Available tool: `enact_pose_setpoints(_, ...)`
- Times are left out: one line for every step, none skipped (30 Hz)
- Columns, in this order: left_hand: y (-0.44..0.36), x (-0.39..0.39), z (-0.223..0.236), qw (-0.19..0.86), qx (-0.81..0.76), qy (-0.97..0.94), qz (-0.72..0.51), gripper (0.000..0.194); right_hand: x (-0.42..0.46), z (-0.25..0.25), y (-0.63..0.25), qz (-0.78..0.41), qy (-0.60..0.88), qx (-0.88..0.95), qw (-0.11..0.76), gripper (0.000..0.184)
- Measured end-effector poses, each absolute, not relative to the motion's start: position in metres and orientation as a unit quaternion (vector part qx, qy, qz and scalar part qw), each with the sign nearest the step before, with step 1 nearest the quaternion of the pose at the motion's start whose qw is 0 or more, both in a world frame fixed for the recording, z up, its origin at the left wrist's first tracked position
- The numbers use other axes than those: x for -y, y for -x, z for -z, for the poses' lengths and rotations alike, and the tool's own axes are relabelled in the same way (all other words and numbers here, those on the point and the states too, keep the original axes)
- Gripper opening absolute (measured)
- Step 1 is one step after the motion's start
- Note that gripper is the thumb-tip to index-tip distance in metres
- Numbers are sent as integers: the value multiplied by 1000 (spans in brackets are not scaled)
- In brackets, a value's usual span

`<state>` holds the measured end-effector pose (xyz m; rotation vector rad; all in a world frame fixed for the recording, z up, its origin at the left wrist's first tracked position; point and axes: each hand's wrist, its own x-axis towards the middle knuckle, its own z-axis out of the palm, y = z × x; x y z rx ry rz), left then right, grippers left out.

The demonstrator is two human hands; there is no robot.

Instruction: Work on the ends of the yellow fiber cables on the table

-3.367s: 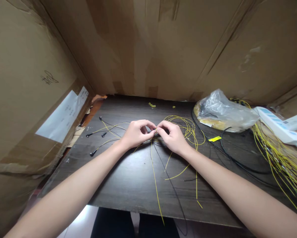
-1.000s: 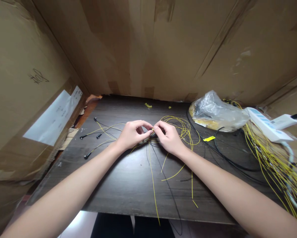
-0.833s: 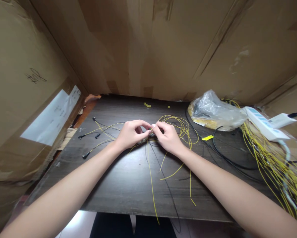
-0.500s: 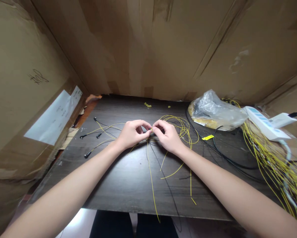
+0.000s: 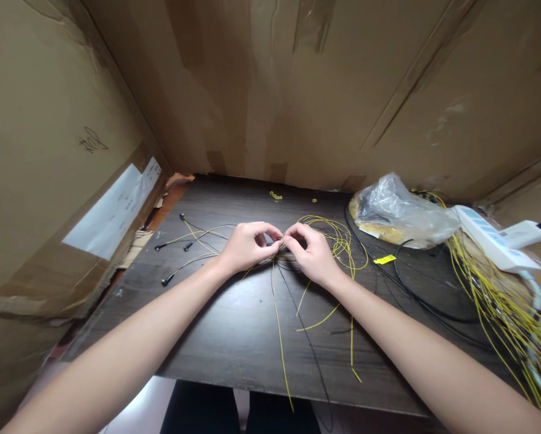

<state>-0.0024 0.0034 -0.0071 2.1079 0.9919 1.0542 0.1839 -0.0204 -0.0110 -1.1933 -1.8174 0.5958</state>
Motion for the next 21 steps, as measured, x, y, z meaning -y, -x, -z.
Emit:
enact_pose_setpoints(2,-4,7,289,-372,-790,-392,10,20,11,-184,-240,478,728,429,17)
enact_pose_setpoints(2,-4,7,289,-371,-791,-391,11,20,11,-184,-240,480,727,427,16)
enact_pose_setpoints(2,-4,7,288,-369,-792,-392,11,20,12,-184,-239,483,727,425,18)
enact_pose_setpoints(2,-4,7,288,-367,-793,-392,12,20,12,-184,-238,486,727,422,21)
enact_pose_setpoints(2,-4,7,288,-366,-793,-393,12,20,12,-184,-236,489,728,419,25)
enact_pose_setpoints(2,-4,7,288,-366,-792,-394,12,20,11,-183,-235,492,728,416,29)
enact_pose_setpoints(2,-4,7,287,-366,-792,-395,11,21,11,-183,-234,494,728,414,32)
enact_pose_setpoints(2,-3,7,286,-367,-792,-395,10,21,11,-183,-233,494,728,413,34)
enact_pose_setpoints(2,-3,7,285,-368,-792,-395,9,21,10,-183,-233,495,728,412,35)
enact_pose_setpoints(2,-3,7,284,-368,-792,-395,9,21,10,-183,-233,496,728,412,36)
enact_pose_setpoints(2,-3,7,284,-368,-792,-396,8,22,9,-183,-235,495,728,412,36)
enact_pose_setpoints(2,-3,7,284,-369,-792,-395,8,22,9,-183,-237,495,726,414,35)
enact_pose_setpoints(2,-3,6,285,-370,-791,-395,9,22,8,-183,-242,493,725,416,32)
enact_pose_setpoints(2,-3,6,286,-371,-791,-394,9,22,8,-183,-246,490,724,419,28)
enact_pose_setpoints(2,-3,6,288,-372,-790,-393,10,22,8,-184,-252,486,723,422,24)
enact_pose_setpoints(2,-3,7,289,-373,-789,-393,10,22,8,-184,-256,482,723,423,20)
enact_pose_setpoints(2,-4,7,291,-372,-789,-393,10,22,9,-184,-258,480,724,423,18)
enact_pose_setpoints(2,-4,7,292,-370,-789,-394,10,21,9,-184,-258,479,726,421,18)
enact_pose_setpoints(2,-4,7,292,-367,-790,-395,10,21,10,-184,-256,480,727,419,20)
enact_pose_setpoints(2,-4,8,293,-365,-790,-396,11,21,10,-184,-252,483,728,417,23)
enact_pose_setpoints(3,-4,8,294,-362,-790,-397,11,21,11,-184,-246,485,729,415,27)
